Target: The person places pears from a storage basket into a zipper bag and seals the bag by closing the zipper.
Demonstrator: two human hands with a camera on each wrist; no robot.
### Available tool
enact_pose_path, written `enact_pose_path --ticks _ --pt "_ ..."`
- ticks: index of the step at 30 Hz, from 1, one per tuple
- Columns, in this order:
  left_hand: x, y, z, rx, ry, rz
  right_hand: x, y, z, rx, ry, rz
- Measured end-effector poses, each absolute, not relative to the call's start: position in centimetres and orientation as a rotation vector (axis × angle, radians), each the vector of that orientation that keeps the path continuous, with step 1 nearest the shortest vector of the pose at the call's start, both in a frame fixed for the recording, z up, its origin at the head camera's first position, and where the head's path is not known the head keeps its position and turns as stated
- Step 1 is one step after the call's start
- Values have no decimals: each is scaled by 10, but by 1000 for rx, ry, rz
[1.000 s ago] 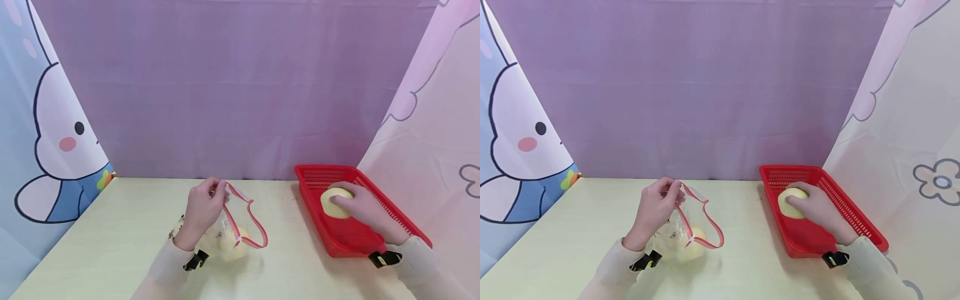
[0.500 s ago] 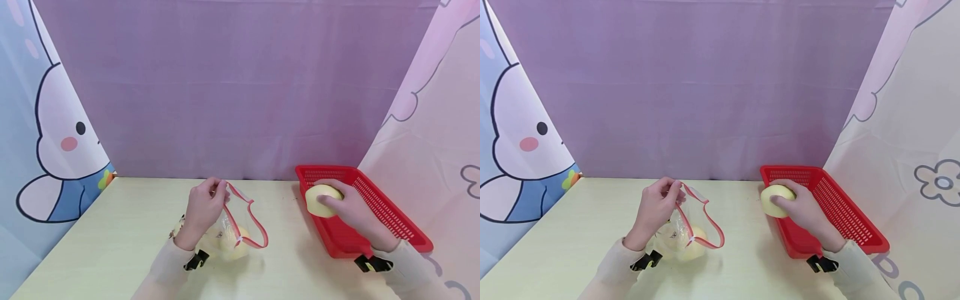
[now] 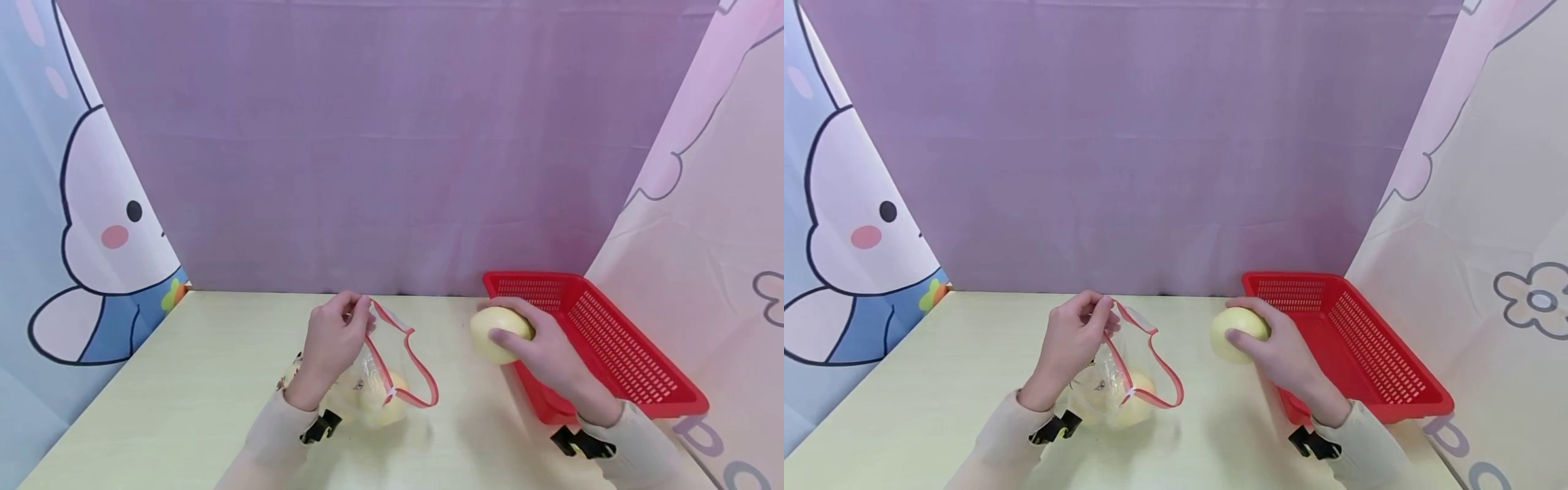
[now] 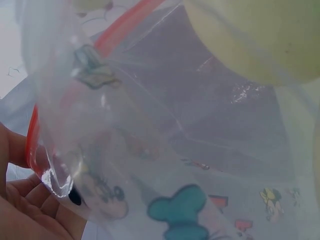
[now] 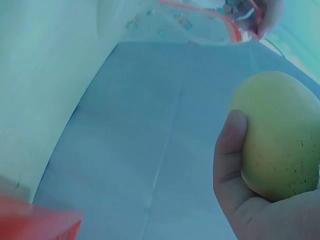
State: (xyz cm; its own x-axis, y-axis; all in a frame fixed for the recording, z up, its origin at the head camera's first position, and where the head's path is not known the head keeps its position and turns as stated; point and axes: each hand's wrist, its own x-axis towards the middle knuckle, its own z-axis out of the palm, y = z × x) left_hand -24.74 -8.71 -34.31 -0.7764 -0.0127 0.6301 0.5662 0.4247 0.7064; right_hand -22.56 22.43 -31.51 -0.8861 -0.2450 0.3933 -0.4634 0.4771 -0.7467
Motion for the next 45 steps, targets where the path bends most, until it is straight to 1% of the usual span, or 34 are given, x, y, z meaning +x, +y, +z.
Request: enact_pose_path --ticks 4,14,30,40,45 --pt "-247 -88 -343 -468 -2125 -1350 -222 210 -318 617 -2510 1397" --pt "-247 -87 -343 -467 -2126 -1366 -219 171 -327 743 -2446 1458" --pt "-248 -85 -341 -467 -2117 -1351 -215 135 -333 886 -2363 1417" --pt "-249 -86 -342 -477 -2125 -1322 -221 122 -343 896 -2364 1329" --pt "-249 -86 -343 -498 -2125 -1327 -228 112 -349 811 -2401 1273"
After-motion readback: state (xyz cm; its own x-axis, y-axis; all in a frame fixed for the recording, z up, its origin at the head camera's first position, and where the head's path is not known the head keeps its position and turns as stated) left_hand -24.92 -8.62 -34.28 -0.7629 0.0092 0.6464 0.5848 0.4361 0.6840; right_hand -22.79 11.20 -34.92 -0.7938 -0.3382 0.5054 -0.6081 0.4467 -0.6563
